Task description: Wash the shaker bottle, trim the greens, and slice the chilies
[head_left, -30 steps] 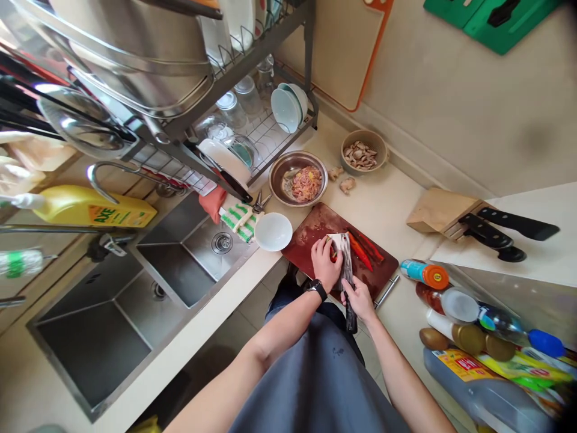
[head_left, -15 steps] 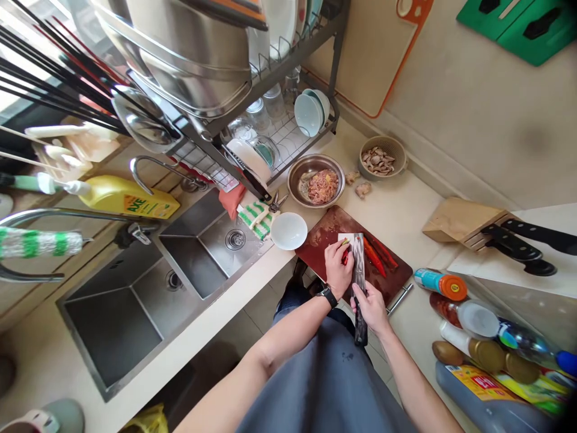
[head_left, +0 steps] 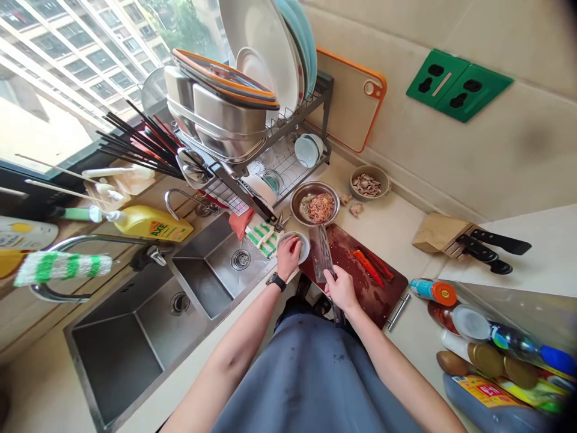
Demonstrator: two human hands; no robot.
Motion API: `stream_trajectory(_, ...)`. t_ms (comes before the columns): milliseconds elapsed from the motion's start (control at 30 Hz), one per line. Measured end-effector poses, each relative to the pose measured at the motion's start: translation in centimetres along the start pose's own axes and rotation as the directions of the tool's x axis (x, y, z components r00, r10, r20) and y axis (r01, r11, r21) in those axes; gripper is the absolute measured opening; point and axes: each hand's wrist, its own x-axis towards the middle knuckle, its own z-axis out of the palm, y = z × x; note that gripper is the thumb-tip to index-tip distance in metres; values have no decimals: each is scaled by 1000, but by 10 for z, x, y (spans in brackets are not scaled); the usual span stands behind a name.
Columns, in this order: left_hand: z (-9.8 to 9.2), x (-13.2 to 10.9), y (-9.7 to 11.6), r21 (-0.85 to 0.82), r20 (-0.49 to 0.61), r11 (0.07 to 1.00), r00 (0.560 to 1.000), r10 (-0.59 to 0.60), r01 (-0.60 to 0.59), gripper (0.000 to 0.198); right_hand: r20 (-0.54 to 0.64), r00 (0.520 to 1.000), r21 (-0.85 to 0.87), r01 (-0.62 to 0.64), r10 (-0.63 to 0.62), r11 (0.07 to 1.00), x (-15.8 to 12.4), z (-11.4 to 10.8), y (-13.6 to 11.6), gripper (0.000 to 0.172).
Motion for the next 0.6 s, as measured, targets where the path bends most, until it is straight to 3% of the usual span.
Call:
stream_trajectory(100,-10,4,-5,-53,69,998,997,-43,46,34,-58,997,-9,-45,45,999,-12,-31,9,50)
stream_trajectory(200,-15,8,-8,7,60,997,995,-80,80,31,-109,990,0,-89,89,996,-26,-56,20,51)
stream_trajectory(300,-16,14,-10,147,53,988,998,36,-43,22,-151,979,40,-129,134,991,-39,-70,34,51)
stream_trajectory(433,-15,20,-6,316,196,922,966,167,-223,25,-190,965,107,-164,182,981,-57,-83,51,51)
stream_trajectory(600,-10,21,13,515,252,848,968,-7,-127,39,-255,943,154,-177,212,972,-77,-103,62,51)
